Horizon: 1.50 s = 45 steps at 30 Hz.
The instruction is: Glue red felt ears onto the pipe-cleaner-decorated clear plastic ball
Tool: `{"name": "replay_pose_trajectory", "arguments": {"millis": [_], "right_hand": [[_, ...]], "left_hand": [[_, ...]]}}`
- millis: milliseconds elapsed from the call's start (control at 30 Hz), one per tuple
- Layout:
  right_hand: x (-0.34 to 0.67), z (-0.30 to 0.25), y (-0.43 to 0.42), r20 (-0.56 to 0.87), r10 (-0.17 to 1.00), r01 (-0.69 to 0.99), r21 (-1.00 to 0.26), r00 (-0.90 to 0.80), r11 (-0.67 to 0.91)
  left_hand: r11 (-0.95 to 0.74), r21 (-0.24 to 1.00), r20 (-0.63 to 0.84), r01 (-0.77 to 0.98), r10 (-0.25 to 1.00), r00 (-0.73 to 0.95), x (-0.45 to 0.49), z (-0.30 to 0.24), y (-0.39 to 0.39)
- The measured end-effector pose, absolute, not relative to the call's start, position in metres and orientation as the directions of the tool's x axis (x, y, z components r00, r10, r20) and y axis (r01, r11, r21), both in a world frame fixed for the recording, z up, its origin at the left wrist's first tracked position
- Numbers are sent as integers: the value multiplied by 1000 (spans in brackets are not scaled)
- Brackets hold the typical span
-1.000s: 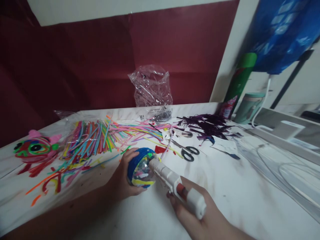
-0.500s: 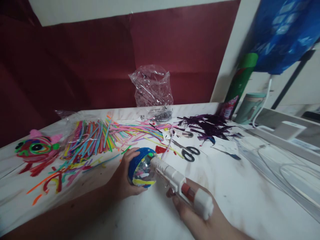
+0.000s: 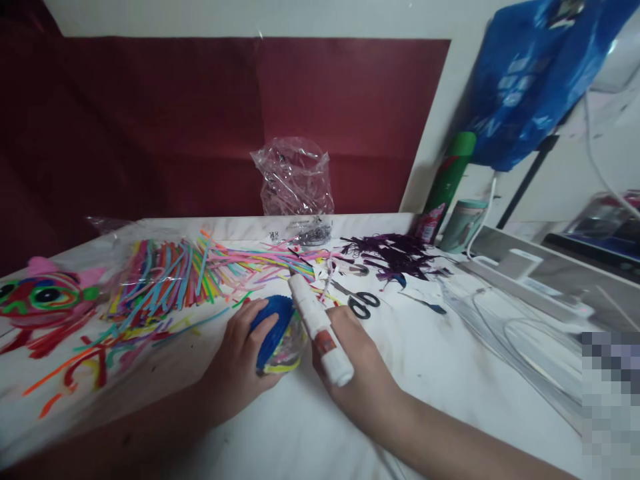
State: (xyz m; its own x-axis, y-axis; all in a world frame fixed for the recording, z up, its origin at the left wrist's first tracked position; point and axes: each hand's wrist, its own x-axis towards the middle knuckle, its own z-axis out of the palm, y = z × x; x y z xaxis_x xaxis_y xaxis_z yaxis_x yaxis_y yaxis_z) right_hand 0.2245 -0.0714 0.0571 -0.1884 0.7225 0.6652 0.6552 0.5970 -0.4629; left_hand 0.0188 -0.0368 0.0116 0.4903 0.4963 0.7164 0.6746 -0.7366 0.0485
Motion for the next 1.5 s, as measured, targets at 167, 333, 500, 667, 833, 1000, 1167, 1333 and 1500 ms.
{"name": "replay_pose_trajectory", "arguments": {"millis": [167,333,500,667,833,1000,1167,1333,1500], "right_hand": [[205,52,-68,688,698,653,-438,-198,617],[196,46,-64,717,670,688,-389,-191,612],[193,51,-64,726,667,700,-386,-171,600],[210,57,-64,665,747,700,-532,-2,476],[252,60,-61,473,848,663,-717,239,213],[302,57,-48,391,884,813,-583,257,21],[342,44,-33,371,916,898,-439,150,31],[357,26,-28,344,936,947,-318,73,44],[364,13,-28,400,916,966,-245,25,81]], "left_hand": [[-716,-19,727,698,470,502,17,12,-41],[-706,-30,721,708,475,504,16,12,-45],[-711,-44,710,702,472,522,12,11,-46],[-708,-7,709,707,495,503,9,9,-41],[-684,59,720,727,533,444,7,9,-32],[-702,52,744,711,502,441,6,4,-24],[-719,2,770,694,444,458,6,3,-19],[-731,-26,783,681,408,469,6,5,-17],[-743,-51,772,667,394,499,6,7,-16]]}}
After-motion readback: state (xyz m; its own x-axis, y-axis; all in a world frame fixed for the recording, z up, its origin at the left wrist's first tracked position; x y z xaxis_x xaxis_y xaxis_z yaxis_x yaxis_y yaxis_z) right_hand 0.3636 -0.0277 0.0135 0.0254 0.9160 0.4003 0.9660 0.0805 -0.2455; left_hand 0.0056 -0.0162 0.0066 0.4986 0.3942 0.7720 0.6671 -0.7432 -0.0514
